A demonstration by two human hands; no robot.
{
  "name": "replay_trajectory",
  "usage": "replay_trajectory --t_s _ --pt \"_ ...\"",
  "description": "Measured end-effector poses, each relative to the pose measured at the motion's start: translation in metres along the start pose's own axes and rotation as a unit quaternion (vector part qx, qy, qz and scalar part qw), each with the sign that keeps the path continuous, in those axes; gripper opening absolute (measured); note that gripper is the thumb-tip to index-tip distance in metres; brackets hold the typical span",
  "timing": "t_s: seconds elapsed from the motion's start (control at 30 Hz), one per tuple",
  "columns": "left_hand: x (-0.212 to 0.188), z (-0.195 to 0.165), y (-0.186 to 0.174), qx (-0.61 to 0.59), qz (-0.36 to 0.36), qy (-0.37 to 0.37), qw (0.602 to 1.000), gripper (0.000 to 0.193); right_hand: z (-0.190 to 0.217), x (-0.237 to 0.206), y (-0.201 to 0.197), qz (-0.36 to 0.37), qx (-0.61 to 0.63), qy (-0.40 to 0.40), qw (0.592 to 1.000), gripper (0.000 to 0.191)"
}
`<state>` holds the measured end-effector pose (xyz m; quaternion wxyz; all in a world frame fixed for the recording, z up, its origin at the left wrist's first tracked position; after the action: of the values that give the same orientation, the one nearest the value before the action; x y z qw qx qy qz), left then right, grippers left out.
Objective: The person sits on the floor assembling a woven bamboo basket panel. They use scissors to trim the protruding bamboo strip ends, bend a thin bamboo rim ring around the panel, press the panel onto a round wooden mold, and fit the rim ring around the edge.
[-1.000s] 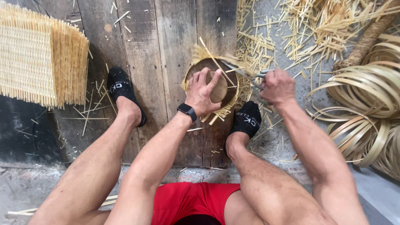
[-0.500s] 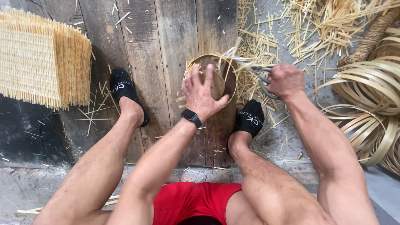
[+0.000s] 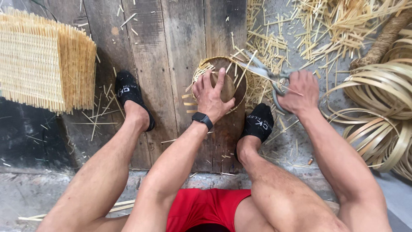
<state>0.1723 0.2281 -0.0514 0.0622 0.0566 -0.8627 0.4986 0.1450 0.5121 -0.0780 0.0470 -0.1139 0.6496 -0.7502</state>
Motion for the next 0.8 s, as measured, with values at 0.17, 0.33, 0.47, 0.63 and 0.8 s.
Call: replay_trajectory --t_s 0.17,0.33,0.47,0.63,0.8 --pt "-0.001 0.001 0.003 -0.015 0.016 0.016 1.000 0.114 0.007 -0.019 0.004 0.089 -0.053 0.034 0.994 0.061" --pt "0.001 -0.003 0.001 -0.037 0.067 0.067 0.995 0.111 0.029 -0.010 0.028 0.025 -0.048 -0.002 0.999 0.037" --pt "0.007 0.000 -0.006 -0.056 0.103 0.099 0.988 0.105 0.006 -0.010 0.034 0.138 -0.008 0.044 0.989 0.020" --pt "0.008 0.009 -0.007 -0.072 0.123 0.129 0.981 0.105 0.012 0.003 0.016 0.012 -0.035 -0.046 0.998 0.039" --pt "0.009 0.014 -0.006 -0.058 0.153 0.168 0.972 0.109 0.026 0.007 0.032 -0.079 -0.025 -0.078 0.994 0.033"
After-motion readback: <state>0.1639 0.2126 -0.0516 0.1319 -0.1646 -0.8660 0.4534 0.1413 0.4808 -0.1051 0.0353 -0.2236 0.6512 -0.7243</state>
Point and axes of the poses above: each hand's wrist, its own x-axis towards the middle knuckle, its own y-axis out of the palm, z = x × y, the point moved 4 cm from there along x, towards the middle knuckle, and after that the axes turned 14 degrees about -z, right-handed, at the moved point
